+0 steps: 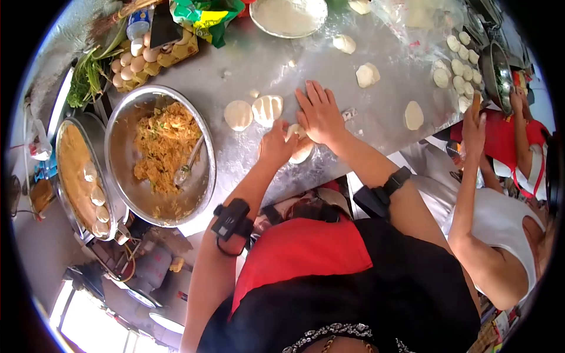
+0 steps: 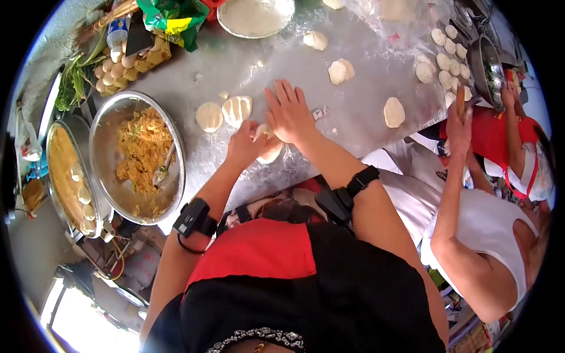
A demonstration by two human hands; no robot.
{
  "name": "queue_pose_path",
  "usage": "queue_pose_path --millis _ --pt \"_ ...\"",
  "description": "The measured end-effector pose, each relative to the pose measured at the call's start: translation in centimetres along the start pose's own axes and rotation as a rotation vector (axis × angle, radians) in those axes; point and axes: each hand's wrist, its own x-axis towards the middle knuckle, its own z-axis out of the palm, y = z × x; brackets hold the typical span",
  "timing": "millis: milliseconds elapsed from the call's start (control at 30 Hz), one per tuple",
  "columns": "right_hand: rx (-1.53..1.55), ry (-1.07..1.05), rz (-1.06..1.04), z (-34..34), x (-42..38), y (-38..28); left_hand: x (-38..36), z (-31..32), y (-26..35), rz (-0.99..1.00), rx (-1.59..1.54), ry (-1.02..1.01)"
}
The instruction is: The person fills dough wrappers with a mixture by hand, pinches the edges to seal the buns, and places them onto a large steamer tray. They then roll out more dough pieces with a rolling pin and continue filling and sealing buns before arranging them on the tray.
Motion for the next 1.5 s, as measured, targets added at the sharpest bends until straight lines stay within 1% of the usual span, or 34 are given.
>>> queue_pose_path --millis 33,67,133,167,267,300,333,400,433,500,533,600,633,667,733,767,800,833,867,933,967,1000,1033,1067,1133,1167,1200,1267,1300,1367,1400,1433,1467,1500 --pt "0.076 -0.047 0.011 -0.4 -0.6 -0.2 0.4 0.0 -0.1 0.019 0.083 -0.059" --pt "0.086 -0.061 0.002 -1.2 -3.2 -0.7 0.7 -0.3 -0.3 0.043 0.171 -0.115" --pt "0.101 -0.080 -0.028 -2.8 -9.1 -1.4 0.4 -1.9 -2.1 -0.126 -0.231 -0.071" --pt "0.077 -0.087 -0.009 -2.9 -9.1 -1.6 0.0 -2.5 -2.9 -0.217 -0.430 -0.049" --pt "0.034 -0.077 0.081 -2.3 -7.9 -2.4 -1.8 -2.3 -3.2 0.037 0.161 -0.373" --pt "0.033 -0.050 0.096 -0.9 -3.8 -2.2 -1.4 -2.3 -0.9 -0.007 0.242 -0.254" --pt "0.033 -0.004 0.109 0.1 -1.2 -2.3 -0.8 -1.8 -1.3 0.045 0.249 -0.202" --pt "0.111 -0.032 0.093 -0.3 -3.2 -2.8 0.3 -1.2 -2.4 0.169 0.260 -0.106" --pt "0.140 -0.050 0.083 -0.8 -4.9 -2.7 0.3 -1.7 -2.5 0.046 0.095 -0.074" --pt "0.014 -0.072 0.085 -2.6 -9.3 -3.6 -0.7 -3.0 -2.9 -0.214 -0.236 -0.014" --pt "-0.045 -0.081 0.092 -3.0 -10.3 -4.1 -0.7 -3.1 -2.8 -0.102 -0.083 -0.073" --pt "0.023 -0.069 0.128 -1.0 -6.8 -3.5 -2.6 -2.2 -2.2 0.095 0.205 -0.205" --pt "0.039 -0.038 0.148 0.1 -3.4 -3.4 -1.6 -1.9 -1.6 0.008 0.094 -0.154" --pt "0.055 0.010 0.163 0.9 -1.2 -3.5 -0.5 -2.3 -1.0 0.039 0.166 -0.142" --pt "0.125 -0.012 0.129 0.5 -2.4 -4.0 -0.1 -3.0 -0.4 0.097 0.305 -0.152" --pt "0.146 -0.029 0.117 -0.4 -3.7 -3.9 -0.2 -2.5 -1.5 0.089 0.173 -0.085" --pt "0.076 -0.045 0.114 -1.1 -6.5 -3.7 -0.1 -2.4 -2.1 0.120 -0.001 -0.047" --pt "0.013 -0.062 0.108 -1.5 -10.6 -4.1 -0.5 -2.2 -3.3 -0.082 -0.111 0.008" --pt "-0.040 -0.079 0.104 -1.5 -12.8 -4.4 -1.4 -2.2 -4.2 -0.290 -0.213 0.061" --pt "0.000 -0.046 0.107 -1.6 -10.4 -4.2 -3.5 -2.4 -4.5 -0.077 -0.055 -0.236" --pt "0.042 -0.023 0.125 -1.4 -6.7 -4.4 -3.1 -3.1 -3.1 0.005 0.012 -0.209" --pt "0.085 0.008 0.135 -0.4 -3.6 -4.2 -2.1 -3.3 -2.4 -0.006 -0.003 -0.112" --pt "0.070 0.033 0.129 1.0 -2.3 -3.9 -0.7 -2.8 -2.7 0.065 0.115 -0.086" --pt "0.084 0.000 0.115 1.0 -3.4 -4.5 -0.1 -2.7 -3.1 0.139 0.233 -0.068" --pt "0.074 -0.058 0.082 -0.5 -7.4 -4.2 -1.1 -3.1 -2.6 0.028 0.154 -0.061" --pt "0.045 -0.097 0.111 -1.2 -10.7 -4.5 -1.5 -3.1 -2.4 -0.027 0.107 -0.054" --pt "-0.016 -0.070 0.109 -0.7 -13.4 -4.5 -2.0 -2.8 -3.4 -0.060 0.001 -0.106" --pt "0.069 -0.105 0.139 -1.5 -9.8 -4.8 -3.4 -1.9 -6.4 -0.136 -0.197 -0.229" --pt "0.063 -0.089 0.126 -0.8 -7.6 -4.7 -3.5 -2.3 -5.3 -0.106 -0.144 -0.268" --pt "0.057 -0.023 0.088 1.2 -2.8 -4.6 -2.9 -2.3 -3.4 -0.036 0.049 -0.108" --pt "0.094 -0.046 0.088 0.9 -3.1 -4.9 -2.4 -2.6 -2.9 0.011 0.151 -0.028" --pt "0.120 -0.070 0.092 0.0 -4.6 -5.0 -2.4 -2.4 -3.3 0.094 0.304 -0.090" --pt "0.142 -0.103 0.093 -1.0 -6.7 -4.9 -2.5 -2.6 -3.2 0.009 0.238 -0.047" --pt "0.070 -0.078 0.115 -0.8 -9.8 -4.9 -2.8 -3.1 -3.4 -0.085 0.170 -0.007"
